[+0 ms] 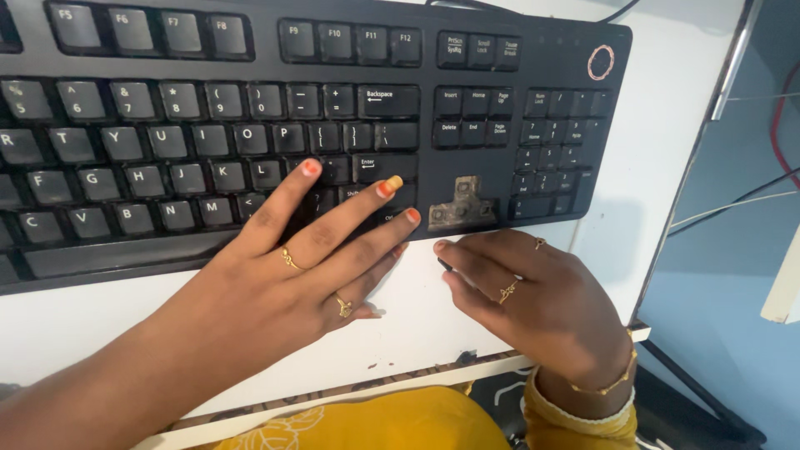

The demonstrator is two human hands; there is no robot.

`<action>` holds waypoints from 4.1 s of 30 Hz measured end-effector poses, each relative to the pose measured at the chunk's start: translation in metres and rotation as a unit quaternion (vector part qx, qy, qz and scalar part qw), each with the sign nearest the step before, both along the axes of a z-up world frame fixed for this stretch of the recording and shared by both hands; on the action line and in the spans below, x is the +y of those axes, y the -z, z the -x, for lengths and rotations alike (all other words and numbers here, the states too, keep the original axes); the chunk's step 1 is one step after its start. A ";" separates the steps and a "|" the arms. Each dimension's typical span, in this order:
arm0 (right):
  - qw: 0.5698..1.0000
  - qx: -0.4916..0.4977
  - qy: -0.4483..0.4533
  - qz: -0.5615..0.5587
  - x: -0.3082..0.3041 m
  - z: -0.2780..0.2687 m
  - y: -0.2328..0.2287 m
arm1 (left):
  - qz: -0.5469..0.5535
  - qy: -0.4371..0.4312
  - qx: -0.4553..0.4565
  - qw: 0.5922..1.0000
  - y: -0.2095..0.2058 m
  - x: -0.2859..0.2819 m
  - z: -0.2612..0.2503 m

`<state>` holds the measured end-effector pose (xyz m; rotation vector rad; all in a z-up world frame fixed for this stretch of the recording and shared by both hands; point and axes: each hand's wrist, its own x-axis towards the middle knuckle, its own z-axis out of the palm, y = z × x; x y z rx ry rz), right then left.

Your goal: The person replaces individual keys on a computer keyboard by hand, pressing them into place one by one on the directional pad and other areas.

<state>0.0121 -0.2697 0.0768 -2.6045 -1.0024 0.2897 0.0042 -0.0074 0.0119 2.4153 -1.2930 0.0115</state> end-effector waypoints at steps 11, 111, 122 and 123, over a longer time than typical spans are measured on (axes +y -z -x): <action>0.996 0.039 0.073 -0.030 -0.012 0.005 -0.002 | 0.007 0.004 0.022 1.000 -0.001 0.000 -0.001; 0.982 0.031 0.179 0.047 -0.023 0.052 0.000 | 0.016 -0.026 -0.033 0.999 0.005 -0.001 0.005; 0.984 0.004 0.177 0.000 -0.019 0.055 0.011 | 0.019 -0.028 -0.038 0.999 0.004 0.000 0.006; 0.983 0.019 0.182 -0.013 -0.019 0.055 0.013 | 0.018 -0.029 -0.038 0.999 0.004 0.000 0.006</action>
